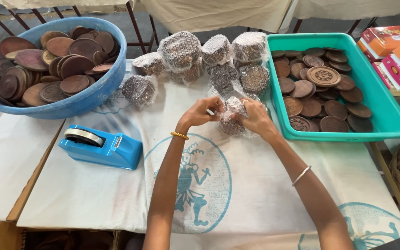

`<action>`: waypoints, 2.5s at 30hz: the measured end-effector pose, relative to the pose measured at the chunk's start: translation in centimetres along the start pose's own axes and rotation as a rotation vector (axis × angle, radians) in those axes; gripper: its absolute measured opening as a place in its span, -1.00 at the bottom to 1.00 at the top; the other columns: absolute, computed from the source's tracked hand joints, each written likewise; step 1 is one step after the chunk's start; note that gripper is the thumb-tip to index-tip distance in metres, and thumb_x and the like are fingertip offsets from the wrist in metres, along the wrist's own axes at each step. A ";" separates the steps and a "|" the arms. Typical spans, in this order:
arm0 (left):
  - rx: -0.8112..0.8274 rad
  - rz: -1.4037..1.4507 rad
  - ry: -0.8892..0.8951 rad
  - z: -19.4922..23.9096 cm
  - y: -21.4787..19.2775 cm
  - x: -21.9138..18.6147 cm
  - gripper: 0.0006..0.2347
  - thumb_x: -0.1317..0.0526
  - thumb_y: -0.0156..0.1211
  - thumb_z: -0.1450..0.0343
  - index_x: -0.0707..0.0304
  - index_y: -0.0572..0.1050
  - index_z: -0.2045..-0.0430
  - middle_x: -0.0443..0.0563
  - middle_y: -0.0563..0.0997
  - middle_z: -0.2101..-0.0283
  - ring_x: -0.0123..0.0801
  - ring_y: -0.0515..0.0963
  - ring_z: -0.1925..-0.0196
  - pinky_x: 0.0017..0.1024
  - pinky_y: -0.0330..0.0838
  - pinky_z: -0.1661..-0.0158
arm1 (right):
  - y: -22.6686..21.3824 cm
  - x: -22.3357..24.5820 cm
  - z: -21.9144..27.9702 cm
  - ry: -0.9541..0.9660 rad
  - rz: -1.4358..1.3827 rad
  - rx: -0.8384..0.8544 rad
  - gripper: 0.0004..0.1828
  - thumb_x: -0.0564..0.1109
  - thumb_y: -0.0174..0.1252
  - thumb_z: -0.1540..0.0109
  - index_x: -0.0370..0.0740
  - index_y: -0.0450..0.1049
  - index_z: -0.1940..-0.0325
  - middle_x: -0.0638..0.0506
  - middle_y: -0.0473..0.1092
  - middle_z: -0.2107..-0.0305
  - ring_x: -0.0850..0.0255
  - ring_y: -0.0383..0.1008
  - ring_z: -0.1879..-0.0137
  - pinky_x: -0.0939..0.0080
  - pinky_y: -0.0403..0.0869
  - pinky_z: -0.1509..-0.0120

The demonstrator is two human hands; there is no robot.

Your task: The person wraps stacks of wooden coasters in bubble wrap and secures them with tape. They then pick up a single coaster and wipe it with a cloth.

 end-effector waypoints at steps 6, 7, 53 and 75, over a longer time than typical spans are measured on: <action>0.068 -0.047 0.094 0.4 0.3 -1.8 -0.77 0.55 0.28 -0.29 0.30 0.48 0.26 -0.08 0.63 0.19 -0.43 0.63 0.07 -0.42 0.65 0.21 | 0.4 -1.3 -0.4 -0.062 0.041 -0.052 -0.17 0.13 0.44 -0.10 -0.53 0.37 -0.21 -0.35 0.37 -0.15 -0.15 0.33 -0.31 -0.06 0.30 -0.37; 0.068 -0.047 0.093 0.3 0.4 -1.6 -0.77 0.55 0.28 -0.29 0.30 0.48 0.26 -0.08 0.63 0.19 -0.43 0.63 0.07 -0.42 0.65 0.21 | 0.3 -1.0 -0.4 -0.062 0.040 -0.052 -0.17 0.13 0.44 -0.10 -0.53 0.37 -0.21 -0.35 0.37 -0.15 -0.15 0.33 -0.31 -0.06 0.30 -0.37; -0.176 0.096 -0.243 -2.0 3.0 1.5 -0.77 0.43 0.49 -0.11 0.26 0.64 0.43 -0.06 0.75 0.33 -0.51 0.72 0.29 -0.52 0.63 0.19 | 1.9 -3.1 -1.4 -0.014 -0.204 -0.047 0.40 0.41 0.61 0.43 -0.35 0.30 -0.31 -0.30 0.40 -0.14 -0.12 0.43 -0.26 -0.03 0.37 -0.42; -0.042 -0.422 -0.497 -6.5 1.9 2.4 -0.43 0.22 0.78 0.14 0.13 0.49 0.35 -0.03 0.53 0.15 -0.25 0.49 0.02 -0.33 0.43 0.04 | 2.5 -3.5 -1.8 0.012 -0.179 -0.016 0.30 0.39 0.62 0.46 -0.23 0.41 -0.25 -0.20 0.42 -0.14 -0.12 0.31 -0.32 -0.18 0.29 -0.42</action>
Point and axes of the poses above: each hand's wrist, its own z-axis away from the middle knuckle, its own y-axis out of the palm, x = y × z, the point moved 1 cm from there along -z, towards the middle knuckle
